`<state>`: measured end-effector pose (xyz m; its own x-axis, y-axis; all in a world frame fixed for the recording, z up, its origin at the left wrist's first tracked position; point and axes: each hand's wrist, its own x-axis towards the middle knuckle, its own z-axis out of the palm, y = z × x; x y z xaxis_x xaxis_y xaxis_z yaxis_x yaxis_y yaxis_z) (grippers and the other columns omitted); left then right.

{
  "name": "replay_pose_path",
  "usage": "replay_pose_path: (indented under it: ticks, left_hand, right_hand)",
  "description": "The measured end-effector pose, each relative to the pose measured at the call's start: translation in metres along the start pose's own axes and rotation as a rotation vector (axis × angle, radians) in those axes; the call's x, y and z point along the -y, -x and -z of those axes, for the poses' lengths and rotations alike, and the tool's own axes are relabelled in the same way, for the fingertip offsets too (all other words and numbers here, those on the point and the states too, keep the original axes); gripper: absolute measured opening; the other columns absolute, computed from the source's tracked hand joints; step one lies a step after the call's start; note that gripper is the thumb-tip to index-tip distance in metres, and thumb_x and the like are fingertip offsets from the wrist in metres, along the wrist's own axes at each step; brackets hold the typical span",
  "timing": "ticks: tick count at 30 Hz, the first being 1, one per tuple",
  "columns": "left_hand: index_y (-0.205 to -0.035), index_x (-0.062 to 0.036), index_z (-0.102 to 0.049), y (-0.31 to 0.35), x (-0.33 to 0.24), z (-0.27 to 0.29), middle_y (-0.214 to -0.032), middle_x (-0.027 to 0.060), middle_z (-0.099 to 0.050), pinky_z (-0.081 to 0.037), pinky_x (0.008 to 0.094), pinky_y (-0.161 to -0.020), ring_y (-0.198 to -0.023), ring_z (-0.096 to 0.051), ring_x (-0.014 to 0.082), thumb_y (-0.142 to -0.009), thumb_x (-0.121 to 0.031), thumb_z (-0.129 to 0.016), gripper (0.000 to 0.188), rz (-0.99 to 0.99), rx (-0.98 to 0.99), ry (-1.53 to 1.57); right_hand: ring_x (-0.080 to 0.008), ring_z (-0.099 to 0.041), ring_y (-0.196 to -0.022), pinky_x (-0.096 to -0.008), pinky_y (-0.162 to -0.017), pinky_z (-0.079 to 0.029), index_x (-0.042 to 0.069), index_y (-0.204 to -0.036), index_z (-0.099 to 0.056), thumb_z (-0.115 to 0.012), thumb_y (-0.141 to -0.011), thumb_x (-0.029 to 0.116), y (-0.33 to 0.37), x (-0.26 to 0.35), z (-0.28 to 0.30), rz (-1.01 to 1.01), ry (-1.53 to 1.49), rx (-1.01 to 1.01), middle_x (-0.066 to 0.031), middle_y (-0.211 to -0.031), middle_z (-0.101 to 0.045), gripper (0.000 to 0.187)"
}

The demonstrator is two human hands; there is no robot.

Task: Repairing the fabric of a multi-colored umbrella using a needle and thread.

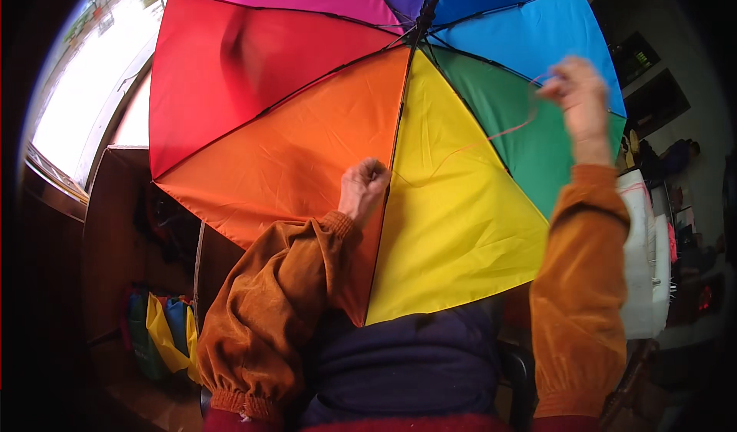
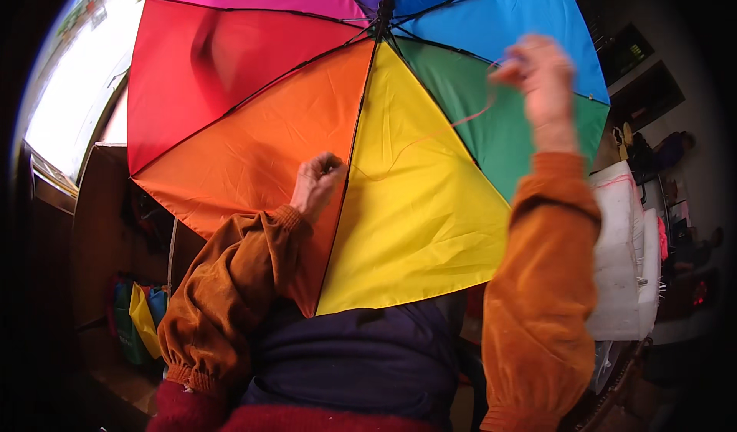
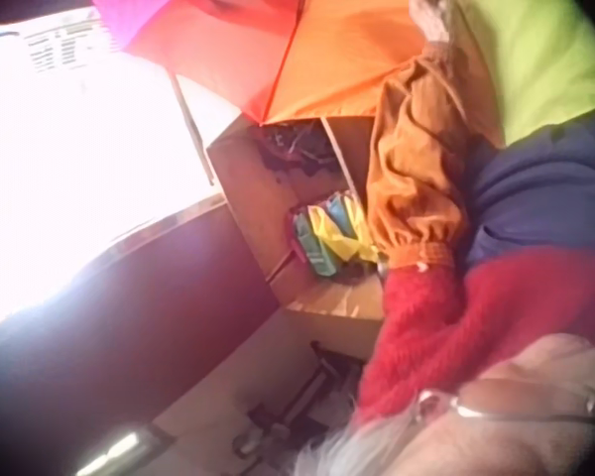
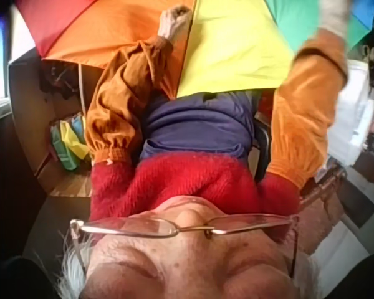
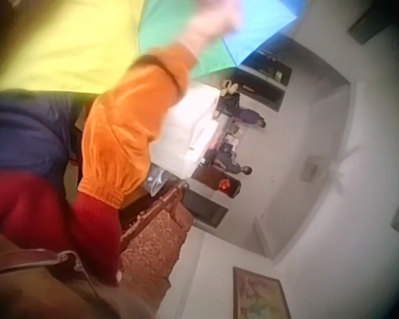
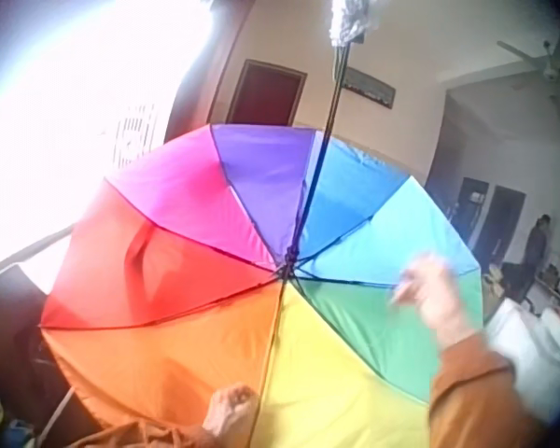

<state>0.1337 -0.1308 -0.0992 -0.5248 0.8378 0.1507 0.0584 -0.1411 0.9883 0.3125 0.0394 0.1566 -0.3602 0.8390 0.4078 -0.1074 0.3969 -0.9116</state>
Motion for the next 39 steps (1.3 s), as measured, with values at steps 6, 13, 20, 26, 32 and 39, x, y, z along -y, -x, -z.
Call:
replay_pose_path:
  ticks: [6, 13, 20, 26, 32, 39]
  left_hand:
    - [-0.076, -0.0106, -0.051, 0.001, -0.021, 0.000, -0.056, -0.0041, -0.042, -0.024, 0.0192, -0.033, -0.041, -0.034, 0.0033, -0.083, -0.018, -0.060, 0.013, 0.418, -0.124, 0.464]
    - [-0.074, -0.0097, -0.049, 0.006, -0.019, -0.001, -0.054, -0.0041, -0.040, -0.024, 0.0203, -0.032, -0.040, -0.033, 0.0036, -0.083, -0.016, -0.059, 0.015, 0.410, -0.204, 0.464]
    - [-0.077, -0.0098, -0.048, 0.004, -0.007, -0.003, -0.054, -0.0029, -0.040, -0.025, 0.0204, -0.032, -0.040, -0.033, 0.0049, -0.084, -0.015, -0.056, 0.012, 0.451, -0.278, 0.443]
    - [-0.077, -0.0103, -0.048, 0.003, -0.002, 0.004, -0.063, 0.0021, -0.051, -0.026, 0.0202, -0.033, -0.043, -0.036, 0.0053, -0.085, -0.013, -0.054, 0.010, 0.482, -0.338, 0.628]
    - [-0.077, -0.0082, -0.052, -0.003, -0.008, 0.003, -0.065, 0.0052, -0.055, -0.033, 0.0256, -0.038, -0.048, -0.044, 0.0096, -0.083, -0.014, -0.054, 0.009, 0.554, -0.174, 0.324]
    - [-0.076, -0.0014, -0.058, -0.014, 0.028, 0.000, -0.065, 0.0167, -0.057, -0.042, 0.0410, -0.057, -0.062, -0.056, 0.0313, -0.071, -0.018, -0.053, 0.018, -0.068, 0.221, -0.538]
  right_hand:
    - [-0.0118, -0.049, -0.050, -0.0291, -0.045, -0.044, -0.001, -0.071, -0.057, -0.057, -0.077, 0.009, 0.115, -0.145, -0.081, -0.198, 0.488, 0.725, -0.0040, -0.057, -0.049, 0.012]
    - [-0.0303, -0.051, -0.055, -0.0365, -0.051, -0.042, -0.001, -0.069, -0.048, -0.058, -0.072, 0.000, 0.146, -0.183, -0.117, 0.312, 0.903, 0.515, -0.0169, -0.066, -0.053, 0.010]
    - [-0.0269, -0.054, -0.057, -0.0356, -0.052, -0.043, 0.000, -0.078, -0.052, -0.058, -0.075, 0.002, 0.153, -0.179, -0.120, 0.282, 0.562, 0.461, -0.0158, -0.065, -0.053, 0.007]
    - [-0.0131, -0.055, -0.054, -0.0256, -0.047, -0.043, 0.005, -0.076, -0.054, -0.052, -0.081, 0.006, 0.123, -0.143, -0.118, -0.214, -0.022, 0.120, -0.0063, -0.070, -0.059, 0.006]
    - [-0.0110, -0.035, -0.047, -0.0281, -0.049, -0.044, 0.009, -0.075, -0.043, -0.052, -0.088, 0.009, 0.024, -0.082, 0.032, -0.213, -0.704, -0.057, 0.0001, -0.059, -0.038, 0.015]
    - [-0.0112, -0.034, -0.041, -0.0344, -0.042, -0.043, 0.009, -0.069, -0.046, -0.054, -0.077, 0.009, 0.043, -0.045, 0.136, 0.076, -0.243, -0.366, 0.0004, -0.051, -0.035, 0.011]
